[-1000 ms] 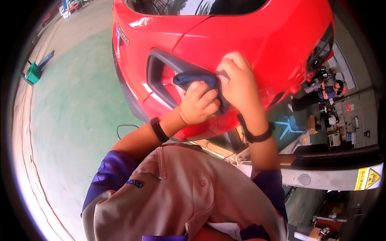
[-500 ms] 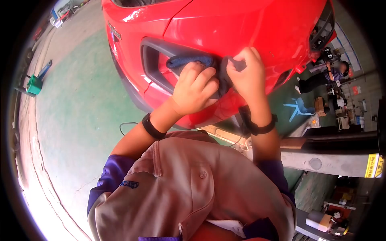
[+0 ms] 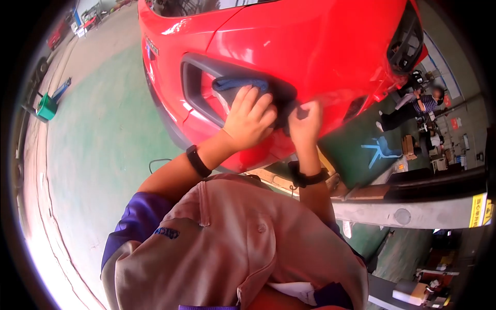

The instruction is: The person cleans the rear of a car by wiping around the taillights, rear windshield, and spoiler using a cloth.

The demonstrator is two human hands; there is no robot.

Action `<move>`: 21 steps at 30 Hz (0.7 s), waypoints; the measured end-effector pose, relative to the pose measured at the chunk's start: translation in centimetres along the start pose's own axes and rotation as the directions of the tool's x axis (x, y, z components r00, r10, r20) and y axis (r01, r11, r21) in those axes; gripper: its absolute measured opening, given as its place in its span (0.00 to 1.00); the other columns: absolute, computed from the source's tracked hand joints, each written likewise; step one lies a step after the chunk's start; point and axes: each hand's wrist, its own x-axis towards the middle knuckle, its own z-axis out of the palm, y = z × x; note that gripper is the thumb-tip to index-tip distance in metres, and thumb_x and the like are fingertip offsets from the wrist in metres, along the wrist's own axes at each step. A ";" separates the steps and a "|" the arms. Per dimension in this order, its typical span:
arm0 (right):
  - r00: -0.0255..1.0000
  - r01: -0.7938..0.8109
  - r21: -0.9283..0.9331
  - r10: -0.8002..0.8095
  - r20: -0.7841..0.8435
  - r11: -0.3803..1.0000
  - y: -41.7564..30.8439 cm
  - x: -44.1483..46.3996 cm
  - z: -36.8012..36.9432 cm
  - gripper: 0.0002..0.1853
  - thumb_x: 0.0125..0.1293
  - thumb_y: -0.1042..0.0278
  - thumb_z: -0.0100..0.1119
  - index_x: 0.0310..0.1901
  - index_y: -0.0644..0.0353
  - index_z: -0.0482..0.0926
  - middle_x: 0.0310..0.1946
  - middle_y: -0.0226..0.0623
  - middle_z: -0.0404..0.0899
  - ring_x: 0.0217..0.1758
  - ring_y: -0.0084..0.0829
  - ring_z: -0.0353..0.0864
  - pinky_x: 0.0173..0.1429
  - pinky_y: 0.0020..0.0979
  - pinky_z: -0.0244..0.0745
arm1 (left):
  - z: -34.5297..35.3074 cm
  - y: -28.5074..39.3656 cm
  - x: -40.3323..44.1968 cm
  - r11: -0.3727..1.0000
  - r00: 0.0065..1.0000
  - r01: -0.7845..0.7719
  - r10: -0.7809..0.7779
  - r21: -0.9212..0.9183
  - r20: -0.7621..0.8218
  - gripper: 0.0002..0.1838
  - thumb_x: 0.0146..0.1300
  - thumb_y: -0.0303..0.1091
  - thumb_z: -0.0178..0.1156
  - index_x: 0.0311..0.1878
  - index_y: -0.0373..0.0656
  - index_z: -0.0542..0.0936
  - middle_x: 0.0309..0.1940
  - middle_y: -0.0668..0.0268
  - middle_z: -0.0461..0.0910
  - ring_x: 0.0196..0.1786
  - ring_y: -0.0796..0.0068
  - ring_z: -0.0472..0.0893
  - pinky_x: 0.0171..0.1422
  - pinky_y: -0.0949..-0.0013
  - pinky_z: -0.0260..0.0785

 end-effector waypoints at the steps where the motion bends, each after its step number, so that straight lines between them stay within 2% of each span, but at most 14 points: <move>1: 0.999 -0.033 0.010 0.032 0.026 0.999 0.0 -0.8 0.1 0.15 0.48 0.80 0.64 0.34 0.61 0.67 0.33 0.47 0.70 0.39 0.53 0.73 0.44 0.47 0.69 | 0.0 -0.1 -0.1 1.000 1.000 -0.007 0.007 0.000 0.002 0.25 0.38 0.39 0.71 0.44 0.45 0.79 0.56 0.56 0.71 0.62 0.45 0.68 0.68 0.39 0.63; 4: 0.969 -0.157 0.029 0.149 0.199 0.987 -0.3 -3.1 0.0 0.15 0.47 0.80 0.64 0.34 0.62 0.67 0.34 0.47 0.71 0.40 0.54 0.73 0.45 0.47 0.70 | -0.3 -0.2 -0.5 0.998 0.998 -0.056 0.056 -0.004 0.033 0.26 0.37 0.40 0.71 0.44 0.44 0.78 0.57 0.56 0.71 0.62 0.46 0.69 0.68 0.39 0.63; 7: 0.978 -0.112 0.072 0.097 0.185 0.991 -1.4 -3.8 -0.7 0.13 0.49 0.81 0.63 0.37 0.62 0.72 0.36 0.46 0.72 0.42 0.52 0.75 0.47 0.45 0.72 | -1.3 -0.9 -0.1 0.992 0.991 -0.117 0.120 -0.051 0.052 0.25 0.38 0.37 0.71 0.44 0.42 0.78 0.57 0.55 0.71 0.60 0.46 0.71 0.67 0.43 0.66; 9: 0.998 0.037 0.116 -0.043 0.046 0.993 -2.3 -1.8 -1.1 0.12 0.52 0.81 0.62 0.39 0.61 0.75 0.38 0.45 0.73 0.44 0.51 0.76 0.49 0.44 0.73 | -2.7 -1.5 0.7 0.984 0.992 -0.108 0.116 -0.140 0.055 0.25 0.39 0.34 0.71 0.44 0.40 0.77 0.57 0.52 0.72 0.59 0.45 0.73 0.66 0.47 0.67; 12: 0.975 0.186 0.106 -0.171 -0.139 0.977 -4.7 2.4 -2.3 0.10 0.57 0.81 0.61 0.41 0.58 0.81 0.41 0.44 0.73 0.46 0.48 0.77 0.51 0.42 0.74 | -3.7 -1.8 3.1 0.965 0.993 0.103 -0.114 -0.241 -0.033 0.23 0.43 0.30 0.69 0.45 0.36 0.76 0.56 0.47 0.72 0.57 0.43 0.75 0.62 0.52 0.70; 14: 0.955 0.250 0.088 -0.231 -0.187 0.964 -4.8 4.6 -1.8 0.08 0.59 0.79 0.61 0.40 0.58 0.81 0.42 0.43 0.73 0.46 0.46 0.76 0.51 0.42 0.73 | -3.8 -2.1 4.7 0.941 0.969 0.216 -0.239 -0.261 -0.060 0.22 0.47 0.27 0.67 0.47 0.33 0.74 0.54 0.43 0.72 0.56 0.42 0.76 0.58 0.56 0.73; 16: 0.949 0.265 0.039 -0.254 -0.187 0.963 -3.7 5.2 0.2 0.09 0.60 0.79 0.61 0.41 0.57 0.81 0.43 0.42 0.72 0.47 0.45 0.75 0.52 0.42 0.72 | -3.3 -2.2 4.9 0.955 0.977 0.177 -0.201 -0.237 -0.078 0.22 0.46 0.27 0.67 0.47 0.33 0.75 0.55 0.43 0.73 0.57 0.41 0.76 0.60 0.54 0.72; 18: 0.902 0.308 -0.079 -0.318 -0.292 0.948 -2.6 3.8 2.2 0.13 0.58 0.81 0.59 0.44 0.55 0.78 0.45 0.43 0.70 0.47 0.49 0.73 0.51 0.45 0.71 | -3.0 -1.8 4.3 0.983 0.996 0.078 -0.084 -0.166 -0.031 0.22 0.46 0.28 0.68 0.48 0.34 0.76 0.57 0.43 0.73 0.57 0.42 0.76 0.61 0.51 0.71; 21: 0.894 0.240 -0.148 -0.278 -0.352 0.959 -0.8 0.9 4.1 0.16 0.56 0.82 0.58 0.45 0.55 0.75 0.45 0.45 0.69 0.46 0.50 0.72 0.50 0.47 0.70 | -1.9 -1.8 2.5 0.992 0.997 -0.079 0.078 -0.096 -0.015 0.21 0.47 0.29 0.68 0.48 0.38 0.78 0.61 0.43 0.72 0.58 0.43 0.76 0.62 0.46 0.70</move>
